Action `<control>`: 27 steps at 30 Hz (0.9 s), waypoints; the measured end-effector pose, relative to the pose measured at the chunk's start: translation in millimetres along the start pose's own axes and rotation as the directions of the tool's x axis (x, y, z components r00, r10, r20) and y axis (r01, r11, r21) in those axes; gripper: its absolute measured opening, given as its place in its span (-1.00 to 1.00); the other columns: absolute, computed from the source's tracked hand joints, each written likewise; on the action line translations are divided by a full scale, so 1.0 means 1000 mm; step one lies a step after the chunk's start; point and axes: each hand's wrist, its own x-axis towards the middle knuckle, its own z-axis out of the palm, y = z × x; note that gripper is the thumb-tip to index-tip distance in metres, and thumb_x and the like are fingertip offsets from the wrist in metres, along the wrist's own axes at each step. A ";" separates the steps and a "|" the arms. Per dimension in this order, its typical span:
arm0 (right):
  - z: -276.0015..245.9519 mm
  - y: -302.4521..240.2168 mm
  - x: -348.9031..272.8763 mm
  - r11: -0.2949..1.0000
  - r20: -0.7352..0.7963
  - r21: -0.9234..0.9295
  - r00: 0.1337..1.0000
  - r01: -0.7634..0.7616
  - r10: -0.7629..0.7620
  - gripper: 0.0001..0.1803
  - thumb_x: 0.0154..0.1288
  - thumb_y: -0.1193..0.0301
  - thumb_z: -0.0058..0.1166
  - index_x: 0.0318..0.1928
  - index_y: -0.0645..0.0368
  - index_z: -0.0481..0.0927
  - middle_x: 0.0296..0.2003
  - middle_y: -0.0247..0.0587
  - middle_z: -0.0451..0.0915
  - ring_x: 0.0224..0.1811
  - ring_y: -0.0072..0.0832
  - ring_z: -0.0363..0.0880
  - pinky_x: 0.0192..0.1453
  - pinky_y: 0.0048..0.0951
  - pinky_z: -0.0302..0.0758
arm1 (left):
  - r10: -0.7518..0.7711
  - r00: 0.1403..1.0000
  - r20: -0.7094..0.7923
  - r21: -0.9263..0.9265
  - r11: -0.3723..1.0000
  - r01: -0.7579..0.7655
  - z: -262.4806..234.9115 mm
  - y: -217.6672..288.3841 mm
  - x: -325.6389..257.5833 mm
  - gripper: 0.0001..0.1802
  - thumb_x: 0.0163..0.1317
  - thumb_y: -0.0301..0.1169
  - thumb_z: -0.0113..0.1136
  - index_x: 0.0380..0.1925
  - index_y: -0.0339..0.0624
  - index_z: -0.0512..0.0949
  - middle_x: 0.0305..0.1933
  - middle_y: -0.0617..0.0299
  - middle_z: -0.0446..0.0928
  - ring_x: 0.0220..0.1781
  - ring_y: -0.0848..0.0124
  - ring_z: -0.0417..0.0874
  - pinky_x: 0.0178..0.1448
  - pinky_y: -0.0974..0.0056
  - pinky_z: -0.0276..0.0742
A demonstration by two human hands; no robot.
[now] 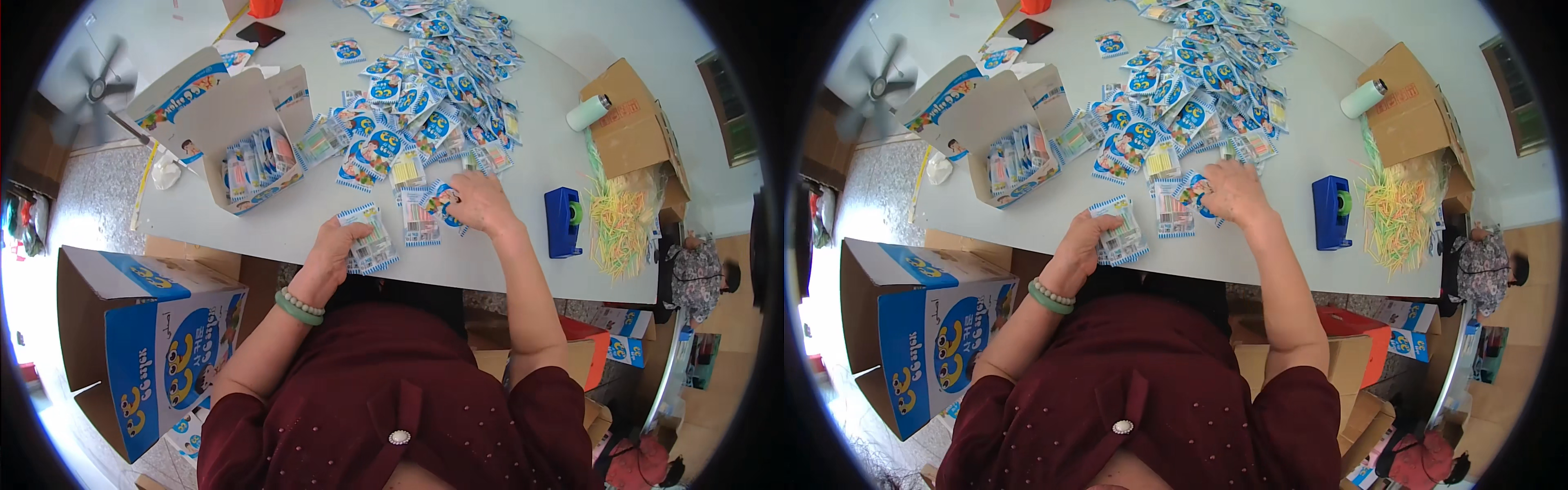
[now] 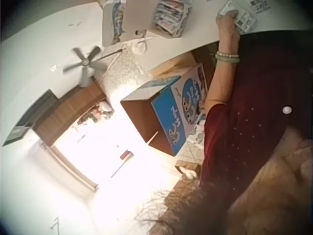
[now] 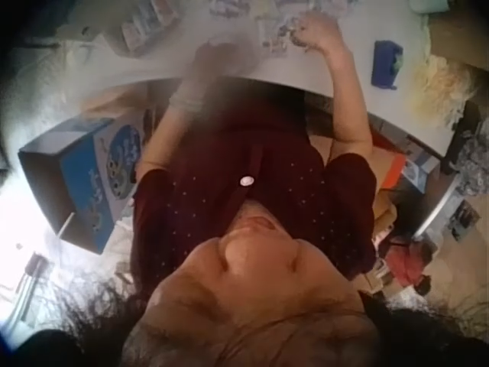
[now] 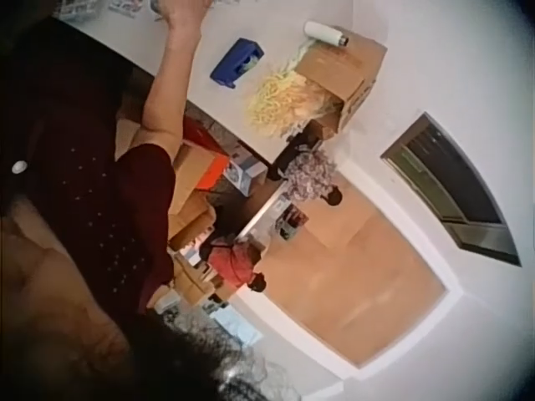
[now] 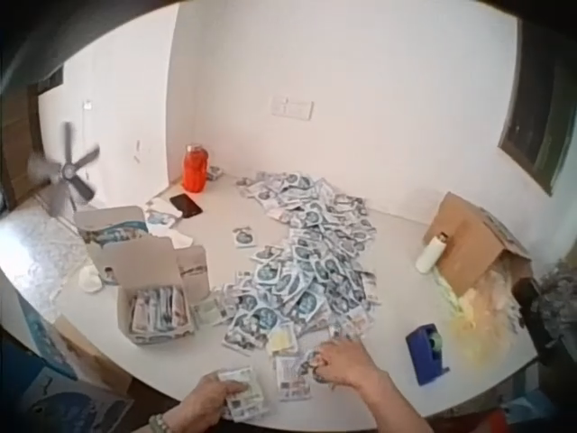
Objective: Packing small product packets into small cardboard display boxes and then into a larger shipping box.
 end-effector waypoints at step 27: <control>0.033 -0.080 -0.007 0.672 0.198 0.474 0.812 -0.570 0.549 -0.74 0.12 0.33 0.17 -0.21 0.17 0.49 -0.26 -0.03 0.51 -0.18 -0.14 0.53 -0.14 -0.24 0.43 | 0.026 0.985 0.169 -0.348 0.937 0.035 -0.026 0.006 -0.006 -0.69 0.24 -0.43 0.21 -0.03 -0.24 0.47 -0.12 0.18 0.62 -0.15 0.37 0.68 -0.04 0.21 0.66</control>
